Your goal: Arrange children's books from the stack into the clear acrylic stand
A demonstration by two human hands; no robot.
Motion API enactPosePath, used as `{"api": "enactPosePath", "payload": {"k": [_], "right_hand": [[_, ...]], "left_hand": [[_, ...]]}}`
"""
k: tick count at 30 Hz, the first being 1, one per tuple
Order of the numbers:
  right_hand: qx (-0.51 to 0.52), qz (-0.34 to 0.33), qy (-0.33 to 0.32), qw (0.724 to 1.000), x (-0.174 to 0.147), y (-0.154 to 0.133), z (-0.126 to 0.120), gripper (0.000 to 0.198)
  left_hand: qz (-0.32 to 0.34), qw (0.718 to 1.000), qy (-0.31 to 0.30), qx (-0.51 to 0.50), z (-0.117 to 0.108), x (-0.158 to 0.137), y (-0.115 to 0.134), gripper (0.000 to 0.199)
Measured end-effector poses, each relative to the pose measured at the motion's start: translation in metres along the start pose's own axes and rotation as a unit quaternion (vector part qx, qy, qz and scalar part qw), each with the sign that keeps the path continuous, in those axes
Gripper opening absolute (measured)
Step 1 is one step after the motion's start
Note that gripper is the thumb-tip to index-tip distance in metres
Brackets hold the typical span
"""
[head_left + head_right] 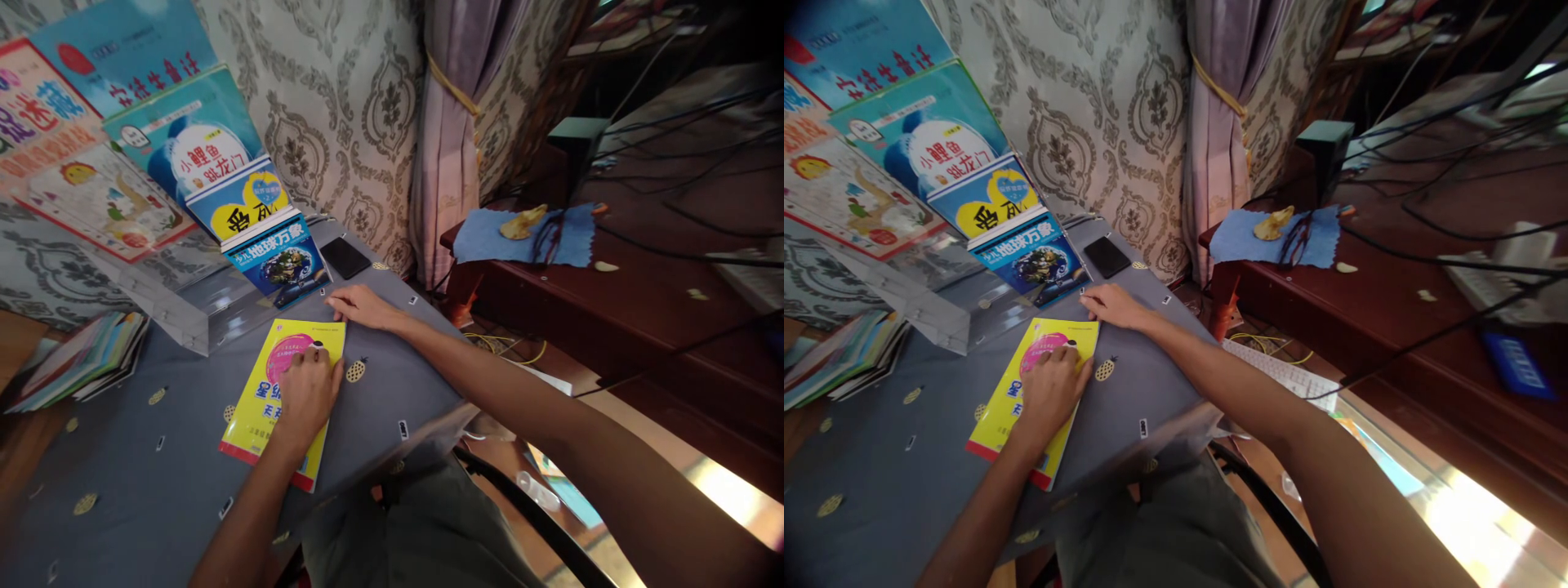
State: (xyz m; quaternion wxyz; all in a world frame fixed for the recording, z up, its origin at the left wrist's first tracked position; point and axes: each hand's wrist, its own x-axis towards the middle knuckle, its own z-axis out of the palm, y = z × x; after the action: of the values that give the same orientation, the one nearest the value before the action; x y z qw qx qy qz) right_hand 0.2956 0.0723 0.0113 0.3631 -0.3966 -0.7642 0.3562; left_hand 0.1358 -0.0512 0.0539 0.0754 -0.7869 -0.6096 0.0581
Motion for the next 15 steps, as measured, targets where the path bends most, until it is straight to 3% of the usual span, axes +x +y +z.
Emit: {"api": "enactPosePath", "payload": {"k": [7, 15], "right_hand": [[-0.017, -0.038, 0.025, 0.999, -0.010, -0.006, -0.002, 0.031], [-0.044, -0.096, -0.095, 0.990, 0.021, -0.008, 0.021, 0.033]], "left_hand": [[0.028, 0.998, 0.049, 0.003, 0.014, 0.002, -0.006, 0.039], [0.070, 0.990, 0.097, -0.075, 0.040, 0.009, -0.013, 0.042]]}}
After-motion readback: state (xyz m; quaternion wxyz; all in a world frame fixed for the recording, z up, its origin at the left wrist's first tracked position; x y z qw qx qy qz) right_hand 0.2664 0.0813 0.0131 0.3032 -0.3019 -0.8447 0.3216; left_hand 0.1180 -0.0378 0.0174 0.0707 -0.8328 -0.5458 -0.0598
